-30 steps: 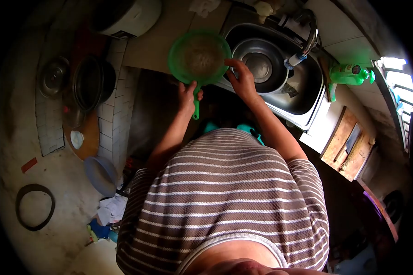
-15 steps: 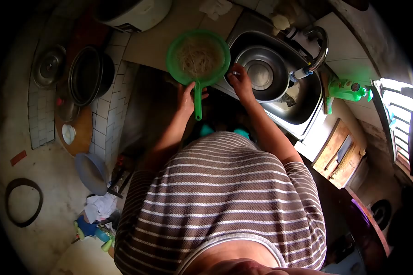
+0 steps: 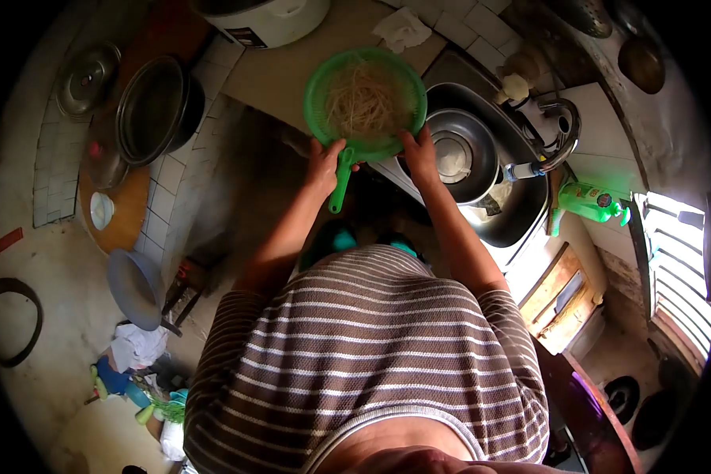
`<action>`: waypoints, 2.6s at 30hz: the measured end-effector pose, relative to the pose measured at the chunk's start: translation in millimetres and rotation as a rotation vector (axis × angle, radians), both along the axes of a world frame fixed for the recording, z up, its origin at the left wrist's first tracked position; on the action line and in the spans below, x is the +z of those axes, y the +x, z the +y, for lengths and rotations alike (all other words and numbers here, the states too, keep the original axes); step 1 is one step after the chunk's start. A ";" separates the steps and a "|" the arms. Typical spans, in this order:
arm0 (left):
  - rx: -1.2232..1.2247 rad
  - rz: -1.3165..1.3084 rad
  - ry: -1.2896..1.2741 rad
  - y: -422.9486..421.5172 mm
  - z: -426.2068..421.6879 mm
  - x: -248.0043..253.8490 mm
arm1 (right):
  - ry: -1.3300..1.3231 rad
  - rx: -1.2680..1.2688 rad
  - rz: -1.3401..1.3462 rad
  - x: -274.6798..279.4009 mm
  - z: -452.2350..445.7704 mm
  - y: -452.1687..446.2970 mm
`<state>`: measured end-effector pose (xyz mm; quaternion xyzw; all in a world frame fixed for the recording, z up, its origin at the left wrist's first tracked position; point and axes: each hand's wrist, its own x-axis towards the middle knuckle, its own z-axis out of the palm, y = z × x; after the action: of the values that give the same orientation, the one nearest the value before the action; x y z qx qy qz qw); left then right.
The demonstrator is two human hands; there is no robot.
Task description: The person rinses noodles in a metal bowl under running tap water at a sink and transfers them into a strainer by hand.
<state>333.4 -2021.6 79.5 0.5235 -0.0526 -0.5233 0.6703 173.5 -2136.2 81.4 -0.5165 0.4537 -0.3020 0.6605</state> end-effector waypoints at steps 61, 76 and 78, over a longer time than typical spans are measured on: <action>0.102 -0.070 0.176 136.5 56.5 63.2 | -1.146 0.837 0.674 -72.0 -9.8 81.6; 0.032 -0.029 0.162 124.3 40.4 61.6 | -1.266 0.379 0.721 -96.6 -107.5 113.9; 0.028 -0.010 0.164 124.3 37.8 58.0 | -1.182 0.554 0.509 -85.3 -41.7 99.5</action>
<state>457.8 -1983.9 137.5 0.5800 -0.0054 -0.5140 0.6319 273.0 -2178.0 -4.0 -0.9404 0.2056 -0.1885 0.1948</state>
